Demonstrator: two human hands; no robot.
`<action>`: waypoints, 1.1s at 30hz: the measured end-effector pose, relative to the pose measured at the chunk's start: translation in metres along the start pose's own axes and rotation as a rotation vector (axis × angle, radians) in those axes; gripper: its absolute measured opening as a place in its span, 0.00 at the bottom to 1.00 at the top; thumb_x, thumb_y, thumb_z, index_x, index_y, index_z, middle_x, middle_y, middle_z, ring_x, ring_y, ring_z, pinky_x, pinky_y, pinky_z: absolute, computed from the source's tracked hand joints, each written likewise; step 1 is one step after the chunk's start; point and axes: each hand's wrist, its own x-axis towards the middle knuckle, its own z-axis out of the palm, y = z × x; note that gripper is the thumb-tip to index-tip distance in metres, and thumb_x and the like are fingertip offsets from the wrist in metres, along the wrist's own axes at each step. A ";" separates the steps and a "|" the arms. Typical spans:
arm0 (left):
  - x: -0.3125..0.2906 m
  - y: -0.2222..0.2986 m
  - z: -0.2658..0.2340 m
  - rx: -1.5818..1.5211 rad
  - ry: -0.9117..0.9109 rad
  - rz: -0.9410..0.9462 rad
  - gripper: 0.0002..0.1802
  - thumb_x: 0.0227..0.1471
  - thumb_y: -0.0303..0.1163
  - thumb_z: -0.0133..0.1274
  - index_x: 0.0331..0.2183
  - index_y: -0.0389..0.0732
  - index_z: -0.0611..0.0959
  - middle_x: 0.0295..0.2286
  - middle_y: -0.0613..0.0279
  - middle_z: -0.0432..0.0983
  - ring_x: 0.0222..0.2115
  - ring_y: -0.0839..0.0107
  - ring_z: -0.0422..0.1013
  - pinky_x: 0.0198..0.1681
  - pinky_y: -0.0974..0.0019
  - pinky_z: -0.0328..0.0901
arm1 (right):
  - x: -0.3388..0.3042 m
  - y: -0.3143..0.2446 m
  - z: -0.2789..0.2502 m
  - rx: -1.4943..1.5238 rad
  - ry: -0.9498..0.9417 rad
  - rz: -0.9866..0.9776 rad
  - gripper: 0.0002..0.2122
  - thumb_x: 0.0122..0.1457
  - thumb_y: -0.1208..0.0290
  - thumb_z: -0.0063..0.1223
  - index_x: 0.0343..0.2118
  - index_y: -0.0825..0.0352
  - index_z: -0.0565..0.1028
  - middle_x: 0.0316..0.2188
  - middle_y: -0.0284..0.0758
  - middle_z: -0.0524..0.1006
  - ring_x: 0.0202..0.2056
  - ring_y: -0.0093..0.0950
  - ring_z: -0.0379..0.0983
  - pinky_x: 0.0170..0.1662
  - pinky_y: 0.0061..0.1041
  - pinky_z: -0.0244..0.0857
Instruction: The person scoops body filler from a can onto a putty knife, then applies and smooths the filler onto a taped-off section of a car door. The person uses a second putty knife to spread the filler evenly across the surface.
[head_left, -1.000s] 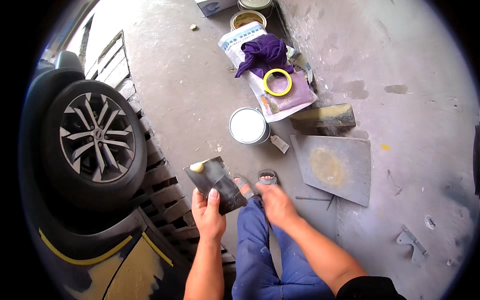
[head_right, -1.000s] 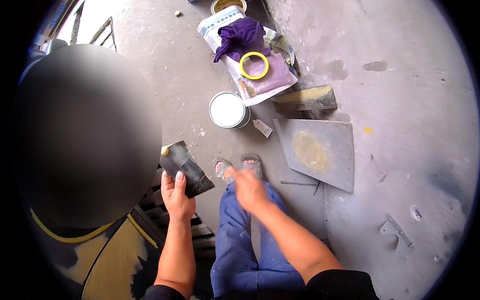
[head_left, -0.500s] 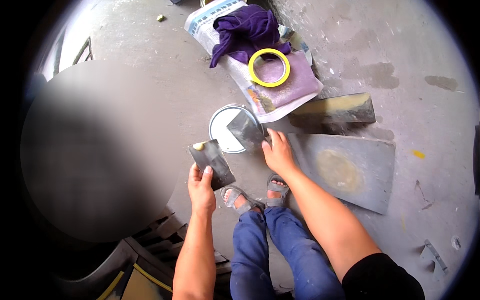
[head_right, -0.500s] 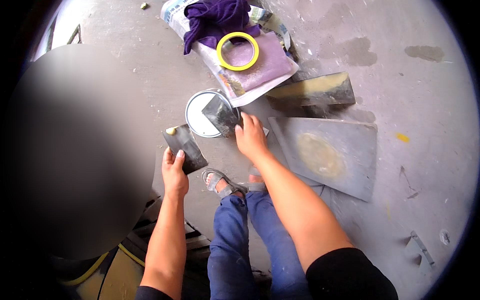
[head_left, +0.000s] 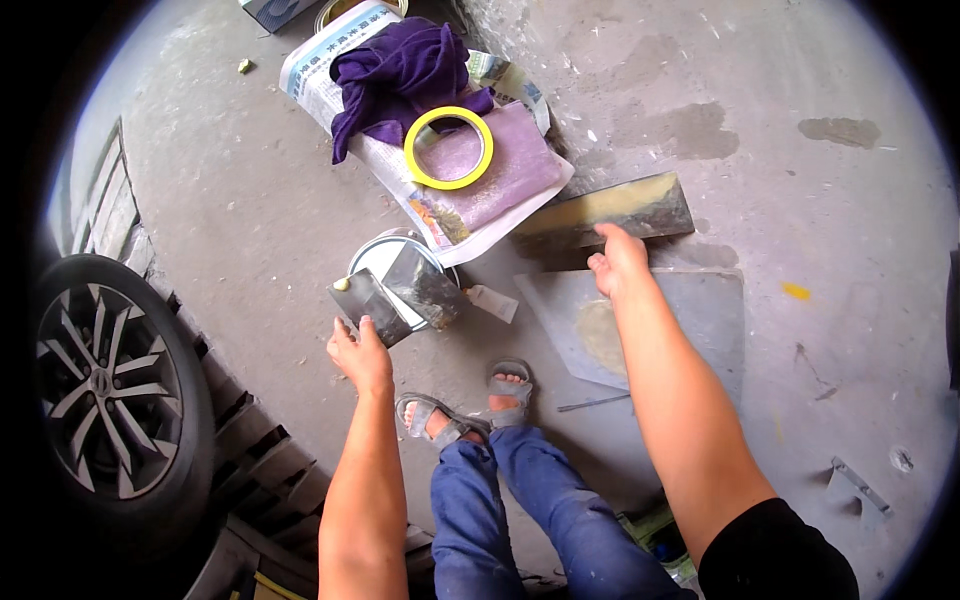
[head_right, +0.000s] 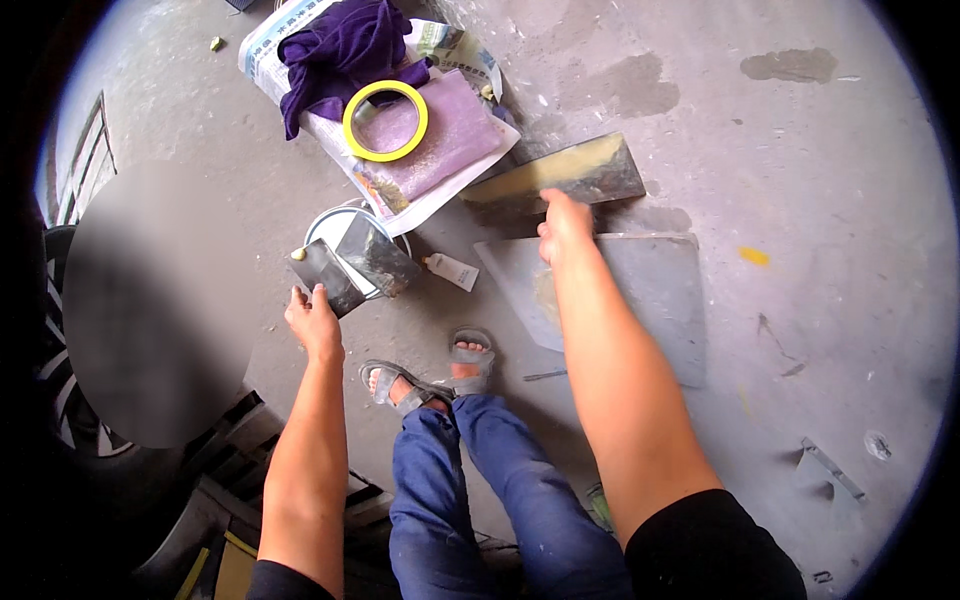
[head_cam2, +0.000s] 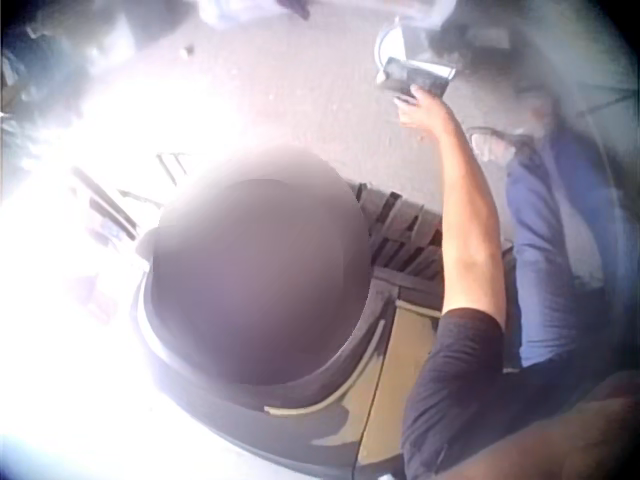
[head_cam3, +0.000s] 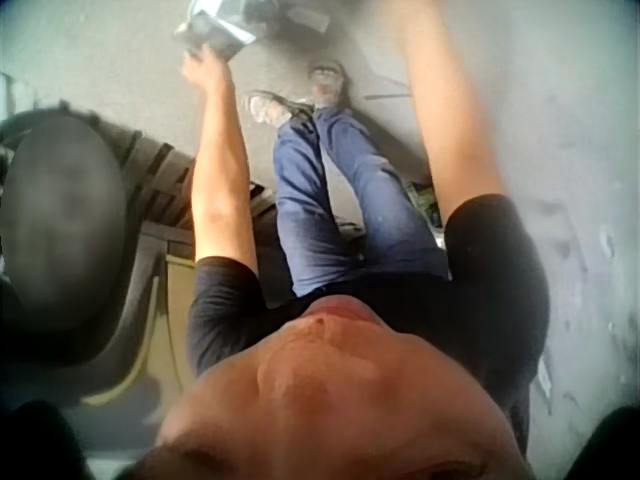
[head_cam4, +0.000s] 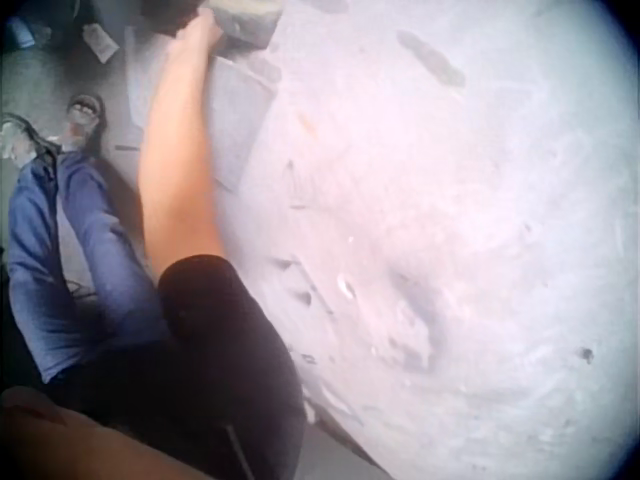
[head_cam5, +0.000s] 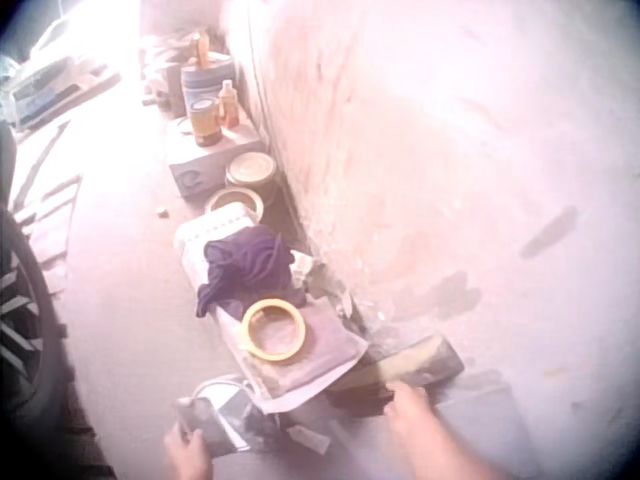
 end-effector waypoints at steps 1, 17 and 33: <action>-0.001 -0.008 -0.004 0.114 0.062 0.053 0.22 0.54 0.32 0.51 0.50 0.32 0.73 0.41 0.52 0.67 0.43 0.64 0.65 0.48 0.64 0.61 | -0.004 -0.005 0.011 0.032 0.064 0.014 0.14 0.52 0.74 0.56 0.41 0.73 0.70 0.26 0.36 0.70 0.17 0.20 0.56 0.17 0.24 0.50; -0.117 0.053 -0.214 -0.312 -0.436 -0.102 0.09 0.55 0.32 0.54 0.33 0.35 0.81 0.26 0.61 0.76 0.27 0.78 0.69 0.32 0.72 0.66 | -0.237 -0.004 -0.130 -0.726 -0.254 -1.365 0.11 0.60 0.70 0.50 0.35 0.74 0.76 0.31 0.45 0.78 0.34 0.45 0.73 0.41 0.38 0.65; -0.223 0.094 -0.503 -1.156 -0.017 0.084 0.08 0.59 0.32 0.50 0.32 0.37 0.76 0.29 0.71 0.71 0.30 0.81 0.63 0.37 0.75 0.60 | -0.563 0.044 -0.117 -0.734 -1.549 -1.153 0.09 0.58 0.72 0.50 0.41 0.68 0.73 0.31 0.46 0.74 0.33 0.46 0.72 0.36 0.35 0.66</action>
